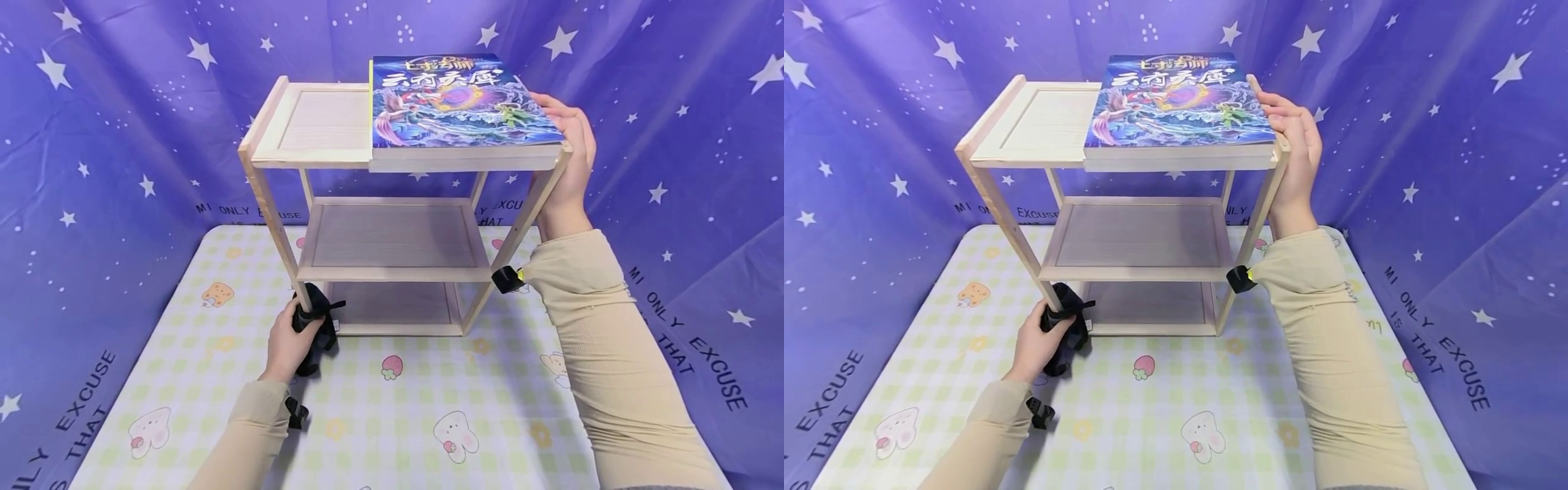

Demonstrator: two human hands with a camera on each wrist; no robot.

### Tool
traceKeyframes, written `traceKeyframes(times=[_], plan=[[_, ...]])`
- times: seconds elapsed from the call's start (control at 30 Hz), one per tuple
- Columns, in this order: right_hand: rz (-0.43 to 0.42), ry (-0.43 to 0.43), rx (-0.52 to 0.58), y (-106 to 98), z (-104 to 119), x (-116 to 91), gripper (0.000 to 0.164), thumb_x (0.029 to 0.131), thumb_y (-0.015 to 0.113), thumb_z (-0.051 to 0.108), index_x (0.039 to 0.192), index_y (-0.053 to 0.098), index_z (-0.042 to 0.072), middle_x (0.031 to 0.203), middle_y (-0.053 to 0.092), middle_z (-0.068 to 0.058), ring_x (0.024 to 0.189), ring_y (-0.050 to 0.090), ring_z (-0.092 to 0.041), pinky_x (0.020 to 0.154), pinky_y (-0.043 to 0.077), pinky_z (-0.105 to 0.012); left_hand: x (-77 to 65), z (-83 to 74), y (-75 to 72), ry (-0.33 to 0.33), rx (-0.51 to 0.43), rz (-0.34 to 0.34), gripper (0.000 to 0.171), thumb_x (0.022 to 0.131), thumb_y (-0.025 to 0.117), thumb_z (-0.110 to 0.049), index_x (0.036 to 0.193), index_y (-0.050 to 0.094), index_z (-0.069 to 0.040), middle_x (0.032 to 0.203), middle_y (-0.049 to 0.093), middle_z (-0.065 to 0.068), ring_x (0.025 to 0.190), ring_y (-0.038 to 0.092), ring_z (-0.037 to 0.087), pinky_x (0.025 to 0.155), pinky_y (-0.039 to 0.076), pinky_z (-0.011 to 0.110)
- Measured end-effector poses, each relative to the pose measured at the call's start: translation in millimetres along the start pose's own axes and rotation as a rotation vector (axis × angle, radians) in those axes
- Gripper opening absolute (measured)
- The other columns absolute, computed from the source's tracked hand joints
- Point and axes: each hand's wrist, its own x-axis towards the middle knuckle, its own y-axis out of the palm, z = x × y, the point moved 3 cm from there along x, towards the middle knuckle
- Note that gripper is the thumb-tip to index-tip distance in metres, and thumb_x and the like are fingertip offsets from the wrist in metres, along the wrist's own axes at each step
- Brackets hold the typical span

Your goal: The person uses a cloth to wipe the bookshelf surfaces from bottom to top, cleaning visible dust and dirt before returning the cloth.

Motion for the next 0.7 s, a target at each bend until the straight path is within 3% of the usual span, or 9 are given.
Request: traceKeyframes(times=[0.23,0.53,0.7], plan=[[0.000,0.004,-0.004,-0.3,-0.4,0.3,0.030,0.095,0.034,-0.007,0.080,0.061,-0.009,0.104,0.069,-0.022,0.108,0.063,-0.034,0.085,0.053,-0.029,-0.8,0.8,-6.3,0.006,-0.074,-0.026,0.061,0.087,0.073,-0.037,0.142,0.055,-0.019,0.138,0.055,0.019,0.128,0.051,0.038,0.108,0.039,0.054],[0.000,0.003,0.005,0.0,0.5,0.5,0.030,0.095,0.035,-0.008,0.080,0.061,-0.009,0.103,0.068,-0.023,0.107,0.063,-0.034,0.084,0.053,-0.029,2.2,1.3,-1.3,-0.093,-0.315,0.100,0.072,0.086,0.076,-0.024,0.147,0.038,-0.017,0.150,0.042,0.013,0.140,0.038,0.033,0.115,0.028,0.050],[0.001,0.005,-0.005,-0.2,-0.1,-0.4,0.030,0.095,0.035,-0.008,0.080,0.061,-0.009,0.104,0.068,-0.023,0.108,0.062,-0.034,0.085,0.053,-0.029,2.1,3.1,3.2,-0.112,-0.415,0.087,0.074,0.086,0.075,-0.013,0.147,0.034,-0.013,0.147,0.042,0.018,0.138,0.038,0.035,0.115,0.028,0.048]])
